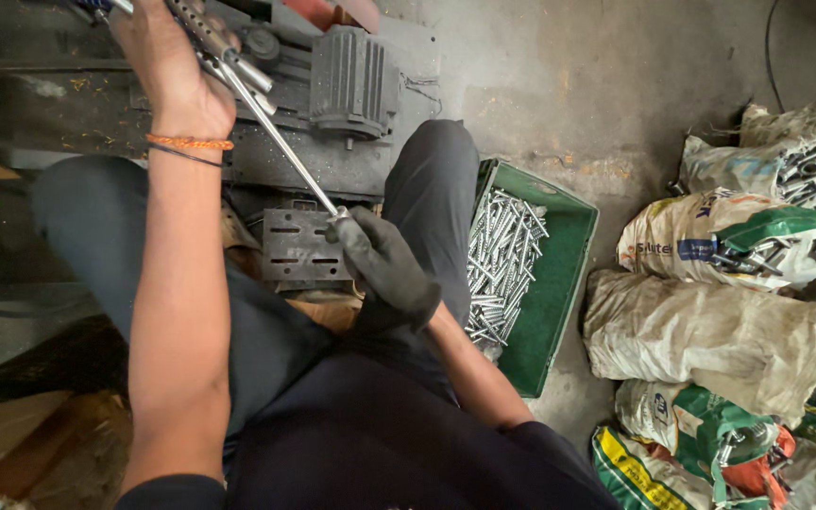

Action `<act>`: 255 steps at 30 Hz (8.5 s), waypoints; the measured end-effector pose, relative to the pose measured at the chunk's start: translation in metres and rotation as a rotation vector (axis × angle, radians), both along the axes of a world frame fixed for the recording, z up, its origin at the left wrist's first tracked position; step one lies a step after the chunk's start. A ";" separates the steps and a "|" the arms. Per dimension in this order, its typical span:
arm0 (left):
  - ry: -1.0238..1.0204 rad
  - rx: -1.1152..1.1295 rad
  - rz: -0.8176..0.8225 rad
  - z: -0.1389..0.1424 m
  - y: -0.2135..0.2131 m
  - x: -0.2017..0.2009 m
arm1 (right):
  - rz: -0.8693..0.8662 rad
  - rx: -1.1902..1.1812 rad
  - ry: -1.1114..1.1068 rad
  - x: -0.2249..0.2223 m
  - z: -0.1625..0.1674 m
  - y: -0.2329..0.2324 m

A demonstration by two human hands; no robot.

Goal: The person sits on the floor at a bench grinder and grinds the ends and holes of perforated metal tubes, holding several tubes in one hand while pressing each against the spinning grinding tool. They occasionally brush the tubes and place finished tubes into a bin.

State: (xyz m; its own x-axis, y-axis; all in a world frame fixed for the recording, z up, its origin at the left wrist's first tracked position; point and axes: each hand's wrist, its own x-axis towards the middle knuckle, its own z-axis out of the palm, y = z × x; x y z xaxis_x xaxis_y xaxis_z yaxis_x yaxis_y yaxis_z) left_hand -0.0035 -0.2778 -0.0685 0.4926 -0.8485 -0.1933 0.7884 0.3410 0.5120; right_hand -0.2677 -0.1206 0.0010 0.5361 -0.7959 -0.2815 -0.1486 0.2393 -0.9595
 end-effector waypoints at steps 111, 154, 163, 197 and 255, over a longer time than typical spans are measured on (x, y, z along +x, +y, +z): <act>-0.743 0.582 -0.012 -0.047 -0.067 -0.030 | 0.163 -0.514 0.005 0.145 -0.106 -0.258; -0.797 0.438 0.031 -0.053 -0.157 -0.046 | 0.025 0.037 -0.440 0.143 -0.107 -0.357; -0.864 0.379 0.041 -0.057 -0.159 -0.046 | 0.078 -0.501 -0.145 0.138 -0.101 -0.363; -0.970 0.476 0.020 -0.059 -0.154 -0.049 | 0.037 -0.731 -0.072 0.136 -0.114 -0.363; -2.094 -0.200 0.680 -0.010 -0.025 0.013 | 0.186 0.149 -0.015 0.014 -0.006 -0.135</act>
